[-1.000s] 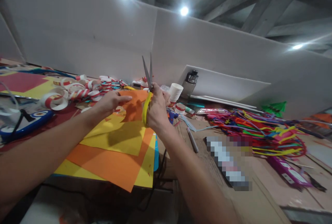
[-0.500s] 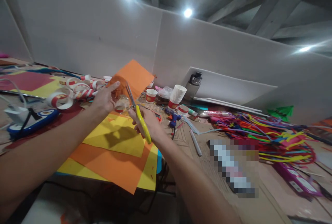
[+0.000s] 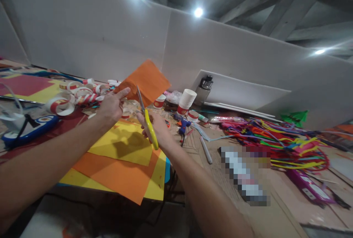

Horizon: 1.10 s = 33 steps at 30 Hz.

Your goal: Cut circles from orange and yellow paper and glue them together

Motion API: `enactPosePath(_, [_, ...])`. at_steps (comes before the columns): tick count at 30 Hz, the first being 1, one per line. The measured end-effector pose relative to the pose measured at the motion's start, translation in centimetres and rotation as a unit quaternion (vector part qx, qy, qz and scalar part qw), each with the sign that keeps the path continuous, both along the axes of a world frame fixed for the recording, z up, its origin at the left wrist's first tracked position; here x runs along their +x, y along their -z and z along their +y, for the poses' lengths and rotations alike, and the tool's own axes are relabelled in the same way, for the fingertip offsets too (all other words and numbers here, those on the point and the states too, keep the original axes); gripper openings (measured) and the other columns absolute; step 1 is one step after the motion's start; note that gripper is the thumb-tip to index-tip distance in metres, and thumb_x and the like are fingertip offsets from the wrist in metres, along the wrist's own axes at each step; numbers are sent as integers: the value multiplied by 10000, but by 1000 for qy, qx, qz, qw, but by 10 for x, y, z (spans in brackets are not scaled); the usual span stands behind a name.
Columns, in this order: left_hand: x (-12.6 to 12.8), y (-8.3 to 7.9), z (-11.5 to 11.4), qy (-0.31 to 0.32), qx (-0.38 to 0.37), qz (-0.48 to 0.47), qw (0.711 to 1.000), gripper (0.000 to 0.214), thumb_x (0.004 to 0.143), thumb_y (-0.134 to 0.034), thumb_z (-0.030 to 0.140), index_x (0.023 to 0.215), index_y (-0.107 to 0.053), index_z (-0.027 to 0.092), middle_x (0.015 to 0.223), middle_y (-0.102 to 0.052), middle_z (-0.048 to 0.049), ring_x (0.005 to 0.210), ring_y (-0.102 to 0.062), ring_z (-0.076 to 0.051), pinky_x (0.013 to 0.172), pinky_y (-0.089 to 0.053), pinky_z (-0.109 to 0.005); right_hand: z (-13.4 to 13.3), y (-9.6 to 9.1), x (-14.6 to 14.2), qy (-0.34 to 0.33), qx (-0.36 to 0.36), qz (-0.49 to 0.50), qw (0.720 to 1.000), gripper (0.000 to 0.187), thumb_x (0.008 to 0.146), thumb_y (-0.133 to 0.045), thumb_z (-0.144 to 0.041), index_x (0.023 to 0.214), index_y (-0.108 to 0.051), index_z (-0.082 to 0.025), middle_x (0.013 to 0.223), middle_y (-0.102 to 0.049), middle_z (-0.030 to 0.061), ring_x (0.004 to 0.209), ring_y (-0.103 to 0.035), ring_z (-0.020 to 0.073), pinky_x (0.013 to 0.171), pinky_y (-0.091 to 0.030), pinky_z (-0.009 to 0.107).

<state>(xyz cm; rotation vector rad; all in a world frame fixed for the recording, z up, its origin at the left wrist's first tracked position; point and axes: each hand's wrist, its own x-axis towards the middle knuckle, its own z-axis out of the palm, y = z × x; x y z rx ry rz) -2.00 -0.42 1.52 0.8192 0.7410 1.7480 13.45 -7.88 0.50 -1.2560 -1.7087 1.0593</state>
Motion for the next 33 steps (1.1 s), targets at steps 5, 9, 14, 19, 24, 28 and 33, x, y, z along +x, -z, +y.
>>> enactPosePath(5, [6, 3, -4, 54, -44, -40, 997, 193, 603, -814, 171, 698, -647, 178, 678, -712, 5, 651, -672, -154, 598, -515, -260, 5, 1, 1, 15, 33, 9, 999, 421, 893, -569, -603, 769, -475, -213, 575, -523, -33, 448, -521, 96, 382, -424, 194])
enactPosePath(9, [11, 3, -10, 75, -61, -37, 995, 161, 599, -799, 183, 679, -659, 174, 682, -716, -9, 679, -676, -159, 634, -509, -272, 10, 6, 4, 30, 65, 12, 997, 416, 902, -550, -607, 781, -476, -216, 582, -501, -42, 475, -489, 94, 433, -413, 204])
enactPosePath(14, [14, 3, -13, 79, -62, -1, 995, 141, 603, -781, 205, 689, -670, 186, 789, -751, -27, 871, -703, -197, 761, -519, -297, 12, 9, 5, 41, 80, -1, 996, 404, 903, -547, -609, 816, -487, -220, 579, -498, -44, 500, -485, 108, 478, -426, 223])
enactPosePath(19, [13, 7, -15, 97, 27, 28, 995, 173, 635, -805, 263, 739, -702, 170, 793, -753, -44, 851, -703, -214, 756, -533, -317, 9, 9, 3, 37, 67, 20, 997, 430, 914, -538, -620, 767, -471, -221, 530, -471, -49, 441, -443, 94, 439, -416, 216])
enactPosePath(24, [13, 10, -14, 43, 85, 54, 994, 198, 660, -825, 298, 761, -737, 153, 760, -746, -35, 696, -666, -177, 693, -526, -313, 8, 11, 0, 19, 45, 45, 998, 435, 925, -526, -607, 745, -453, -218, 514, -474, -55, 389, -421, 77, 393, -401, 203])
enactPosePath(28, [14, 7, -16, 69, 46, 20, 996, 236, 608, -865, 287, 753, -733, 156, 748, -744, -39, 700, -668, -174, 654, -491, -283, 10, 13, -2, 16, 63, 62, 996, 406, 926, -543, -583, 775, -451, -219, 537, -465, -71, 397, -419, 68, 404, -387, 192])
enactPosePath(33, [15, 6, -15, 94, -30, -29, 995, 219, 558, -866, 204, 703, -711, 153, 715, -723, -24, 623, -616, -118, 559, -405, -228, 12, 15, -1, 6, 89, 73, 993, 406, 925, -536, -595, 799, -447, -220, 582, -461, -73, 426, -416, 65, 444, -377, 204])
